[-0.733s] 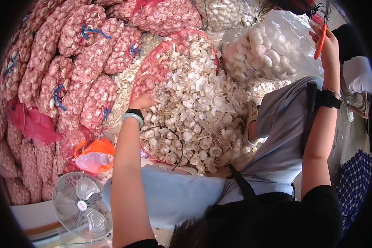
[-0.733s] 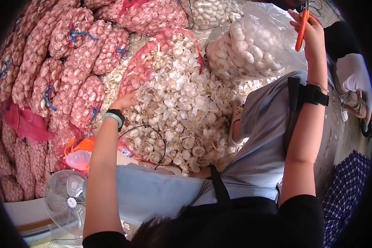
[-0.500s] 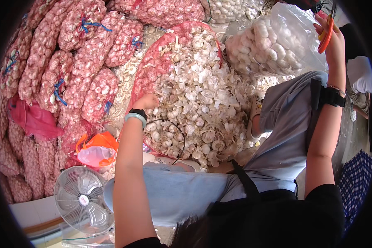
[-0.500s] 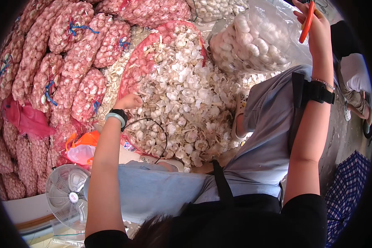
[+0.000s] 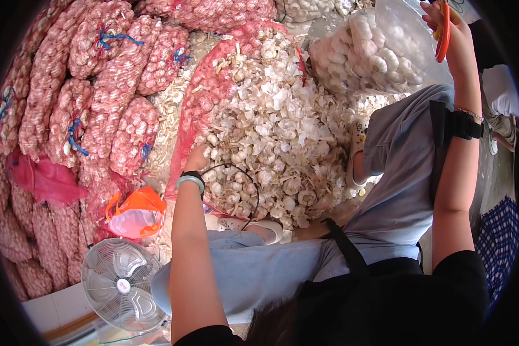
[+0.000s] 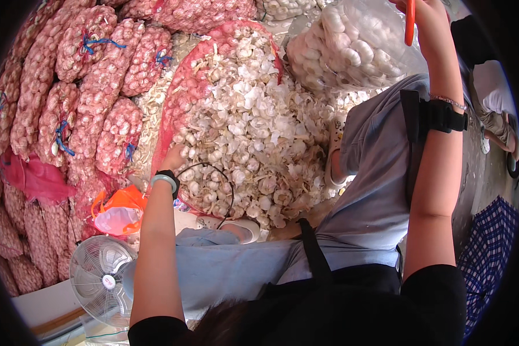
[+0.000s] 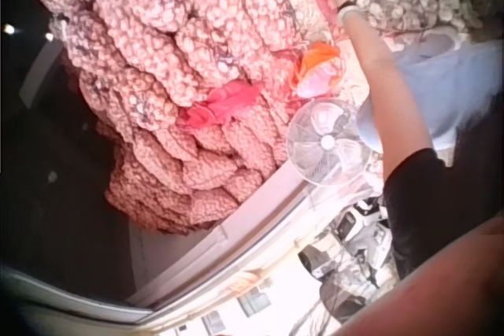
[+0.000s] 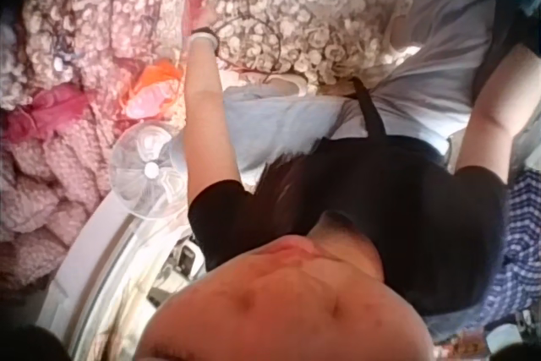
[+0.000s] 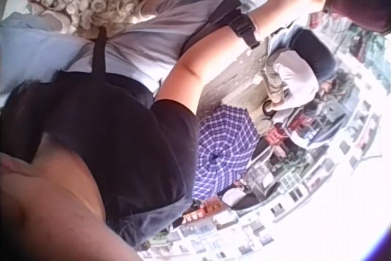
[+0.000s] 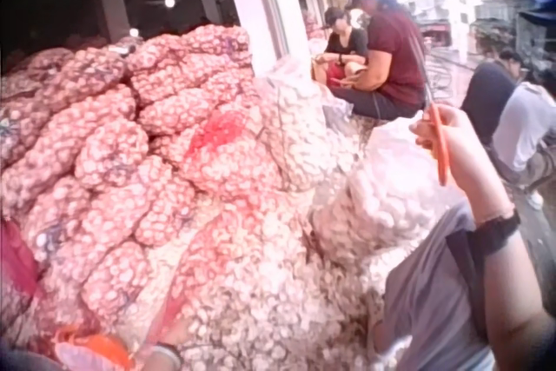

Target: The person picks up garlic bulbs one at a time and uses shears to trim the roots and stems before placing them into a plastic bag.

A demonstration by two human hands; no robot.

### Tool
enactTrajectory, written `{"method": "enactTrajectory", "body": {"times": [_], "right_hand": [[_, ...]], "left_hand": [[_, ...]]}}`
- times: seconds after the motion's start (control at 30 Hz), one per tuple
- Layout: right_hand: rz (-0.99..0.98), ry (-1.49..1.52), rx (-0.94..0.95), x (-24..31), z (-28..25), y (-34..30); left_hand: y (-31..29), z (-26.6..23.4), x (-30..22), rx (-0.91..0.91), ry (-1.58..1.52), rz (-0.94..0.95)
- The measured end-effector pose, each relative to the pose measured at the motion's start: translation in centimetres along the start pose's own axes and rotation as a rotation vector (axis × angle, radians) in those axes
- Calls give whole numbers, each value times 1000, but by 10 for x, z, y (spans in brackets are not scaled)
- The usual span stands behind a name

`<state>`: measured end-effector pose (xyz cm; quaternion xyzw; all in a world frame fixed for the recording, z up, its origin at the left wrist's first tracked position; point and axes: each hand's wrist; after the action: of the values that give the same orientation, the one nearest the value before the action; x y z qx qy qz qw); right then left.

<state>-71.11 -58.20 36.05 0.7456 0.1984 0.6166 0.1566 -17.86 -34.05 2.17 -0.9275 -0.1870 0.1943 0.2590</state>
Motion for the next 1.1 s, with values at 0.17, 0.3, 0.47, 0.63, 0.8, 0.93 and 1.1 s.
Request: {"method": "enactTrajectory", "body": {"times": [0.17, 0.3, 0.47, 0.63, 0.8, 0.93, 1.1], "right_hand": [[-71, -25, 65, -9, 0, 8], [9, -116, 100, -15, -2, 14], [-30, -172, 94, -11, 11, 6], [13, -88, 101, -22, 9, 17], [52, -546, 59, 24, 45, -12], [54, -642, -3, 6, 39, -5], [-25, -924, 135, 21, 79, -33]], "left_hand": [[10, 40, 1, -289, -70, 3], [18, 57, -2, -442, -189, 15], [21, 56, -7, -499, -198, -3], [26, 38, 8, -390, -312, -50], [17, -8, -7, -109, -733, -181], [-18, -86, -108, 232, -1048, 188], [-62, -131, -175, 394, -1440, 813]]}}
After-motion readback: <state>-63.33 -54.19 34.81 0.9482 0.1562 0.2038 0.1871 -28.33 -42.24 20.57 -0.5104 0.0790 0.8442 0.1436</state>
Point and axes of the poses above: each hand's wrist, its own y-axis towards the middle knuckle, its own z-axis out of the palm, x = y × z, and after that the axes turned 10 degrees about x, right-handed
